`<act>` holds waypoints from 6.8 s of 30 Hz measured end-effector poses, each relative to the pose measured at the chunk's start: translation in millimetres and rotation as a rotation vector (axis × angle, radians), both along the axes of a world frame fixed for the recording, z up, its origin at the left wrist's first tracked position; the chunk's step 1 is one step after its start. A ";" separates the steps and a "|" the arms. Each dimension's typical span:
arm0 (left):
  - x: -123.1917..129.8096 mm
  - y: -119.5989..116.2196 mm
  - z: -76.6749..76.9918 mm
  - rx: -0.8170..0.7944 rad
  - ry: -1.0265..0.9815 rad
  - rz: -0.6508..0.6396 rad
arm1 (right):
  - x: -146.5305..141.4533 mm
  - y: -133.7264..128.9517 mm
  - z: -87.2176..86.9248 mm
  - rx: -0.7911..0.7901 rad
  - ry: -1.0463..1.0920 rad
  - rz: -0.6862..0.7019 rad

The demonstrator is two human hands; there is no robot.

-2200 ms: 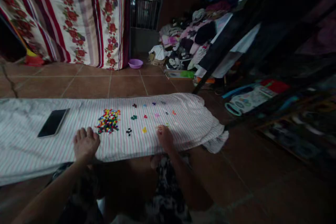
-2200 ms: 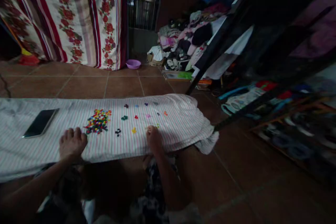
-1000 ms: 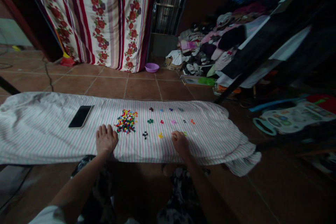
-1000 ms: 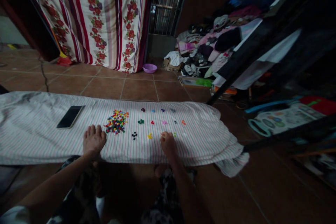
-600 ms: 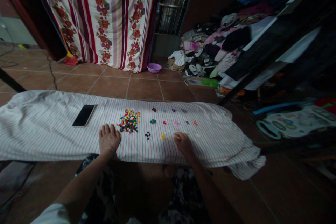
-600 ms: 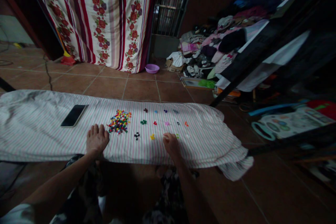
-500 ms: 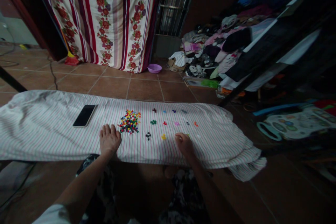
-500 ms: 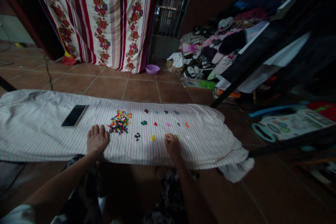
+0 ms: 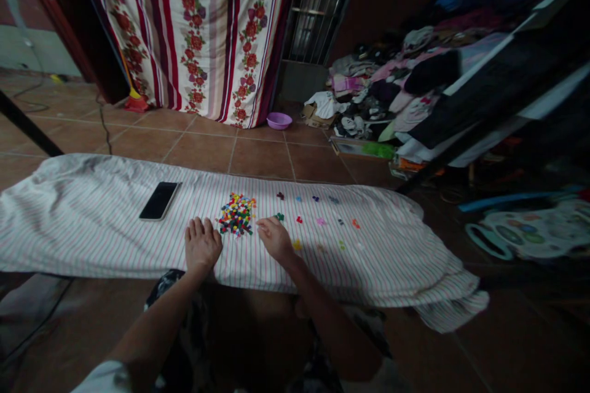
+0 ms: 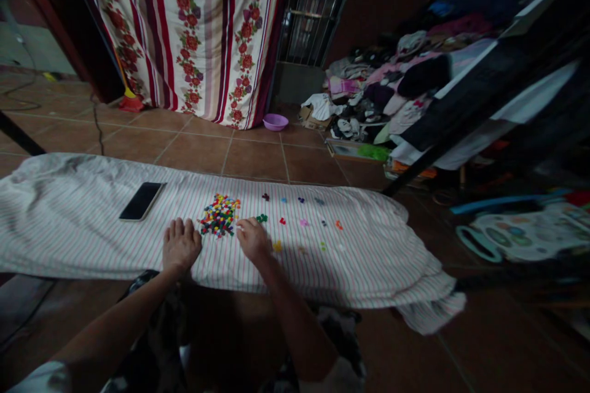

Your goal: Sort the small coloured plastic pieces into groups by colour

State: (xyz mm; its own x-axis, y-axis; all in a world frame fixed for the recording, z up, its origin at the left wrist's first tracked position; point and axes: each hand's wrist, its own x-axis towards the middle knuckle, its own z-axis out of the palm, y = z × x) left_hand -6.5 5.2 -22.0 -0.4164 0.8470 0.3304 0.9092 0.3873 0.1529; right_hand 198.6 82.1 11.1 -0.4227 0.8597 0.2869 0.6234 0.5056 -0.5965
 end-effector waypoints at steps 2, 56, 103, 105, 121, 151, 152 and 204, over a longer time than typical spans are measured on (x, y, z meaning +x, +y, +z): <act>-0.2 0.4 -1.5 0.014 0.010 -0.003 | -29.1 -1.5 5.0 0.020 -0.046 0.076; 6.1 -5.4 20.8 -0.093 0.103 -0.011 | 30.3 -24.0 -4.2 0.123 0.162 -0.221; 8.0 -6.9 23.2 -0.082 0.086 -0.011 | 150.3 -19.2 -50.2 0.043 -0.132 -0.548; 8.1 -6.8 22.9 -0.081 0.072 -0.006 | 150.8 -19.0 -50.1 0.056 -0.122 -0.543; 3.8 -3.9 13.2 -0.058 0.053 -0.003 | 152.2 -13.7 -50.7 0.060 -0.117 -0.537; 0.0 -0.3 2.6 -0.048 0.058 0.010 | 47.7 1.2 -13.8 0.188 0.114 -0.152; 0.3 -0.3 2.9 -0.046 0.053 0.007 | 31.8 2.9 -12.3 0.172 0.095 -0.091; 3.9 -6.1 16.6 -0.033 0.096 -0.035 | 9.0 -26.1 5.1 0.033 0.135 -0.118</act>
